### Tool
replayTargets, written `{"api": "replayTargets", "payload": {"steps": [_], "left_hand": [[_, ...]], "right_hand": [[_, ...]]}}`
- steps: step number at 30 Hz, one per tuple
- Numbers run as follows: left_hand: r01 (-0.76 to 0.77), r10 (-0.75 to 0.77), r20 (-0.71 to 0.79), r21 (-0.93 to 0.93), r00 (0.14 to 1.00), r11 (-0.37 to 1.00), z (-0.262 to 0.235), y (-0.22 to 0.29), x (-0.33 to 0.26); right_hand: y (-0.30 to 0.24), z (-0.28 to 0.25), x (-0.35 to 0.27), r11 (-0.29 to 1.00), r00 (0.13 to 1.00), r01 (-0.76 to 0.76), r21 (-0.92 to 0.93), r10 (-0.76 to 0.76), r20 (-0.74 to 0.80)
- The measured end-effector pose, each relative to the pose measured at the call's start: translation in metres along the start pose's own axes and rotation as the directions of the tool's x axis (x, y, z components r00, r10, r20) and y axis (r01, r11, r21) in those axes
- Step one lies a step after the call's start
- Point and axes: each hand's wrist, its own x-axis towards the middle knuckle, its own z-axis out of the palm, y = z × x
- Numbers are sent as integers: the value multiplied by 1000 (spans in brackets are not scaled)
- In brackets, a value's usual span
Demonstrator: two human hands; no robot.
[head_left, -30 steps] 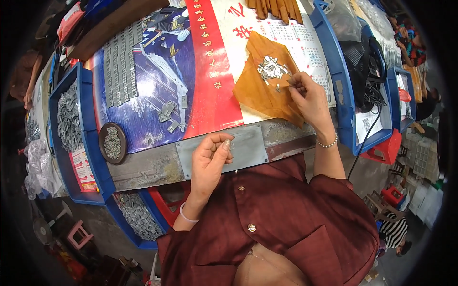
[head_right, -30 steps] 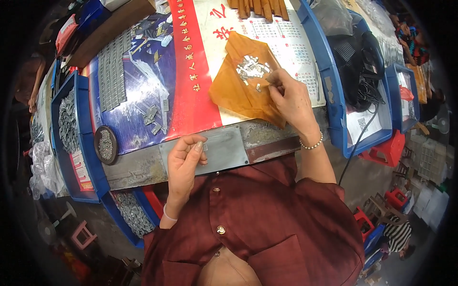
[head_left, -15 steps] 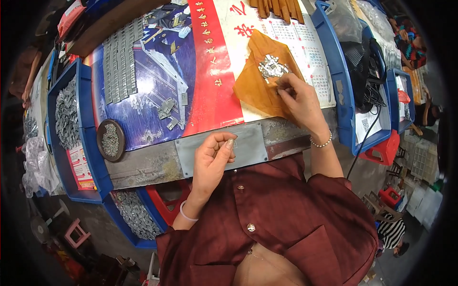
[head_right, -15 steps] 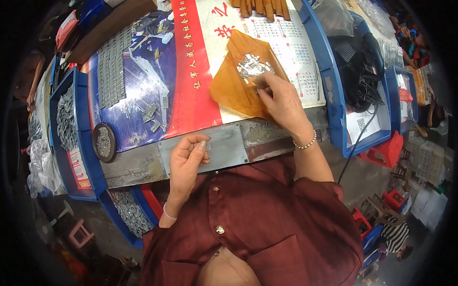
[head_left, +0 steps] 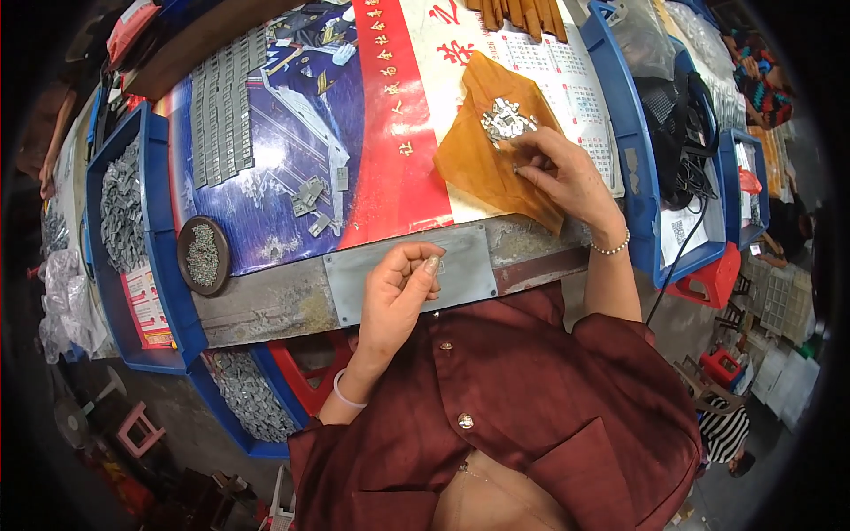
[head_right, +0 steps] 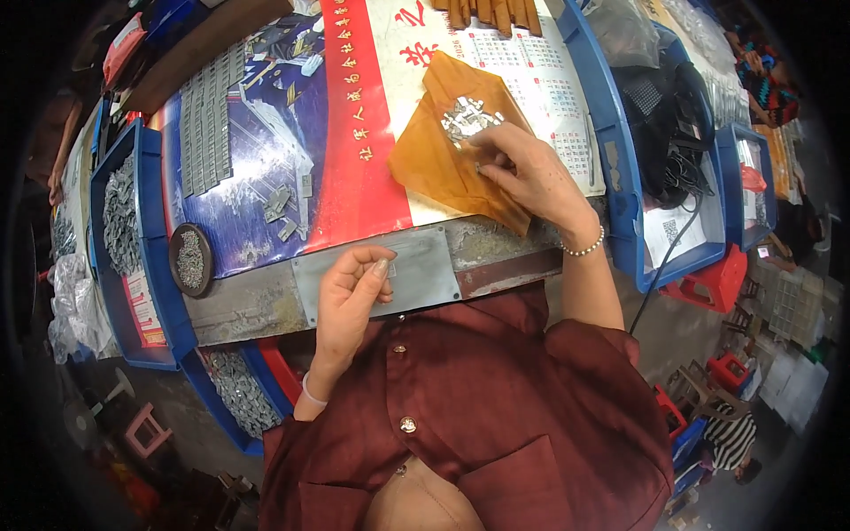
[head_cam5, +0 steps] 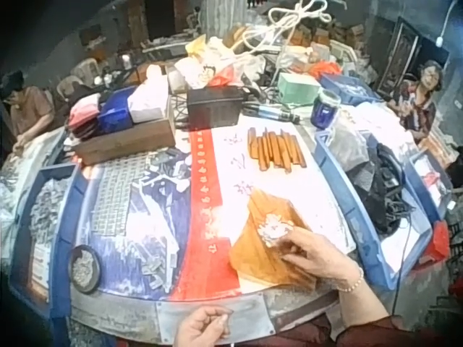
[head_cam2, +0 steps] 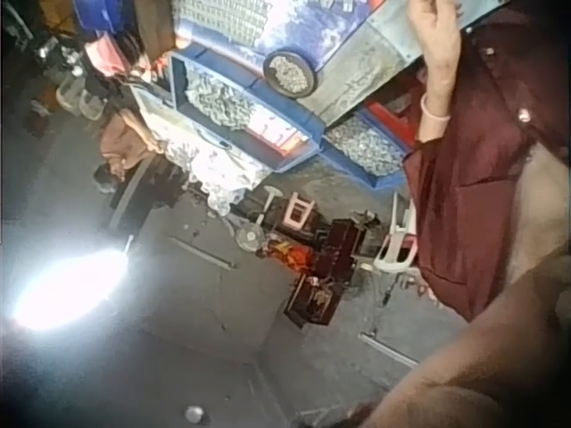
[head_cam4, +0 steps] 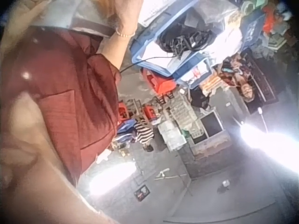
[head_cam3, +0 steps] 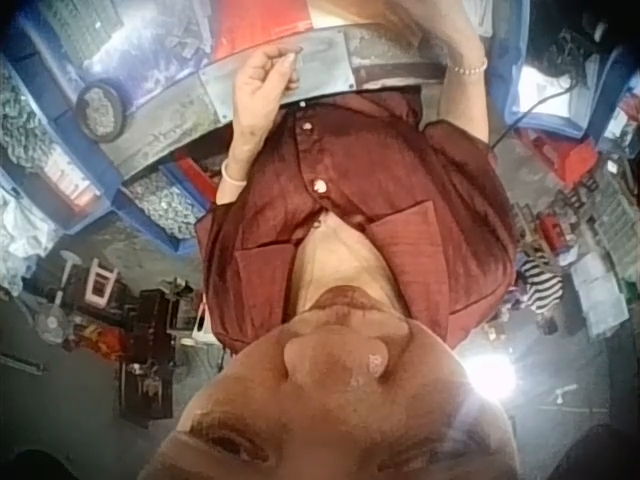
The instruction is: Manually assembling small metal hardware components at a workbench.
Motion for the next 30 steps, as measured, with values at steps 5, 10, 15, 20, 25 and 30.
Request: {"api": "replayTargets", "payload": {"steps": [5,10,15,20,25,30], "left_hand": [[9,-9,19,-3,1000,1000,0,-1,2],[14,-14,24,3,1000,1000,4,1,4],[11,-12,29,8,1000,1000,6,1,5],[12,-13,17,16,1000,1000,7,0,5],[2,-3,26,10,1000,1000,7,0,5],[4,-5,29,23,1000,1000,6,0,6]], "right_hand": [[-7,5,-10,992,995,-71,-101,64,-79],[-2,7,-10,989,995,-63,-131,52,-86],[-1,8,-8,985,998,44,-169,-53,-47],[-11,9,-9,994,993,-108,-35,106,-49],[-3,15,-8,995,993,30,-97,-40,-107],[-4,14,-6,972,987,128,-197,-145,-73]]}}
